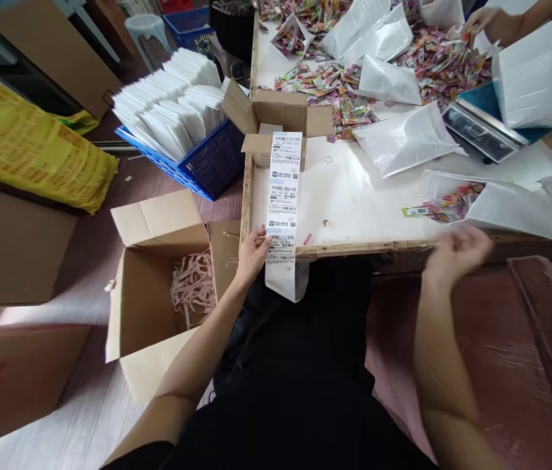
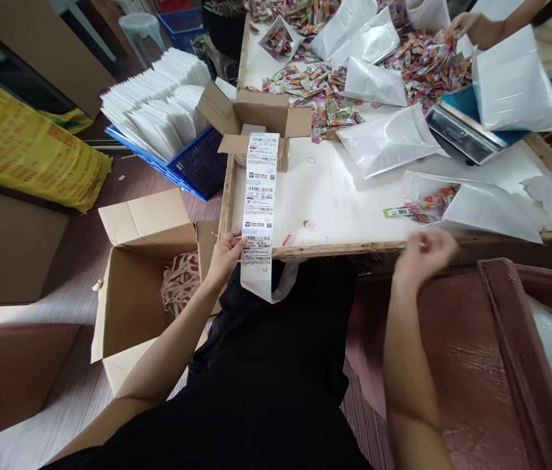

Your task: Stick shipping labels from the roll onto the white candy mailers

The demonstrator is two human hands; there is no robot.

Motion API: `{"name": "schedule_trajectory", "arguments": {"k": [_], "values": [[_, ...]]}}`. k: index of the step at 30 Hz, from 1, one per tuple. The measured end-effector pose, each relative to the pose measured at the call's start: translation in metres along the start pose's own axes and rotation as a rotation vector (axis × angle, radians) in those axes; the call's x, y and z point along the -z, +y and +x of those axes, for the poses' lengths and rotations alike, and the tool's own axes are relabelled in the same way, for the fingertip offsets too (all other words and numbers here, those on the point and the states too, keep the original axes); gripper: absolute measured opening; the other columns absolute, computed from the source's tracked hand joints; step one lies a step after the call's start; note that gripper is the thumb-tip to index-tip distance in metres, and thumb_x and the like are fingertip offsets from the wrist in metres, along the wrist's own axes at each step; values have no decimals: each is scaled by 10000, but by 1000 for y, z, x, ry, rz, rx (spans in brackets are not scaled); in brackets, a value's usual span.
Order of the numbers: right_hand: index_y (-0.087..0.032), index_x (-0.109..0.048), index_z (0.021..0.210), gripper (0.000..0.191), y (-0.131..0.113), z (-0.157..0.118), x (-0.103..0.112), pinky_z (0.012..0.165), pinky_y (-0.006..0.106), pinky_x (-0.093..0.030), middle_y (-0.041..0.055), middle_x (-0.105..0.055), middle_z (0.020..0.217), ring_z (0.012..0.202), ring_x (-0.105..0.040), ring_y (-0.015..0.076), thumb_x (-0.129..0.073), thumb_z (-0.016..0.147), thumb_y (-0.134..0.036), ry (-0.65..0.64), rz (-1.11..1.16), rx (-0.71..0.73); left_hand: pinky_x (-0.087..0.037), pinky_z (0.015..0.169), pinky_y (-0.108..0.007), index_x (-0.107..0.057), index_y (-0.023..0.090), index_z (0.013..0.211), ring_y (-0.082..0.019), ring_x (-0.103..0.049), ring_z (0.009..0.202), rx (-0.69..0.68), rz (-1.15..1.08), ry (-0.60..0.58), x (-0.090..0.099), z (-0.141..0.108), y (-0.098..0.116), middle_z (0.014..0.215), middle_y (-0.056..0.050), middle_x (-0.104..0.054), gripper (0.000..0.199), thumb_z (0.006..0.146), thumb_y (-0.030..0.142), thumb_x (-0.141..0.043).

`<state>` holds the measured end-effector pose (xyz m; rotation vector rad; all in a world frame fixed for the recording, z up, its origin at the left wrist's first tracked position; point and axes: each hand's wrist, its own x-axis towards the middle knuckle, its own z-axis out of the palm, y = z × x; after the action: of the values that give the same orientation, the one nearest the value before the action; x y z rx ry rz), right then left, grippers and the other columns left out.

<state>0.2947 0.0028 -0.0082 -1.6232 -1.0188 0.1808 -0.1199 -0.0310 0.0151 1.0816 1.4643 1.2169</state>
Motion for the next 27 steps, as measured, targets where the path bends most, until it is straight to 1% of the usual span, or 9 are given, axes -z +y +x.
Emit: {"name": "schedule_trajectory", "arguments": {"k": [4,6,8,11,15,19,21,23,27], "values": [[-121,-559,1285,403,13,40,-43,1105,525,-261,207,-485,1414,1358,-364,325,-438,900,-103,-375,-672,205,-571,860,-434,-623,131,1140,-297,-719,989,-53,17,28,-1,-2,-6,1003,-132,-760,482,793,453,-711],[-70,-588,1260,402,21,63,-51,1080,557,-242,269,-482,1408,1363,-353,356,-352,934,-71,-528,-911,232,-564,887,-444,-630,132,1130,-306,-708,1029,-79,23,38,-2,-2,-8,1024,-138,-756,471,795,453,-710],[-32,-617,1218,413,25,80,-51,1027,546,-285,306,-545,1308,1310,-415,362,-310,943,-51,-592,-1004,209,-556,907,-456,-640,133,1101,-312,-701,1044,-99,34,49,-2,-2,-9,1022,-140,-754,452,792,455,-712],[6,-655,1160,410,23,98,-40,892,457,-360,329,-587,1196,1219,-483,353,-318,931,-36,-618,-1057,193,-550,920,-466,-645,134,1061,-310,-696,1043,-111,44,40,-2,-2,-10,1026,-142,-747,421,799,457,-704],[-18,-668,1193,404,-3,111,-10,821,423,-343,313,-578,1241,1177,-501,333,-368,943,-121,-534,-1008,214,-545,931,-462,-599,133,1144,-289,-682,1058,-122,67,36,-1,-7,-6,1080,-153,-717,440,830,432,-673],[-107,-657,1257,407,-51,97,26,840,417,-352,234,-632,1225,1095,-555,330,-465,921,-233,-379,-774,304,-445,1075,-507,-534,169,1238,-301,-536,1289,-377,331,284,-12,-18,15,1312,-173,-591,450,843,340,-666],[-143,-685,1200,376,-75,71,41,836,403,-375,195,-651,1222,1081,-573,327,-482,900,-245,-371,-650,420,-425,1092,-506,-516,185,1250,-296,-498,1324,-497,383,303,-29,-22,31,1354,-168,-558,445,859,341,-659],[-173,-722,1068,302,-94,35,49,822,377,-403,146,-684,1153,1036,-597,300,-507,862,-228,-402,-542,546,-514,982,-452,-494,185,1254,-263,-605,1183,-459,308,99,-55,-24,45,1271,-163,-610,434,901,405,-618],[-239,-721,880,218,-109,-35,55,760,329,-425,37,-702,933,872,-615,230,-528,801,-177,-525,-414,649,-578,597,-312,-513,158,1165,-197,-710,706,-76,152,-476,-115,-23,55,966,-124,-703,517,906,604,-545]]}}
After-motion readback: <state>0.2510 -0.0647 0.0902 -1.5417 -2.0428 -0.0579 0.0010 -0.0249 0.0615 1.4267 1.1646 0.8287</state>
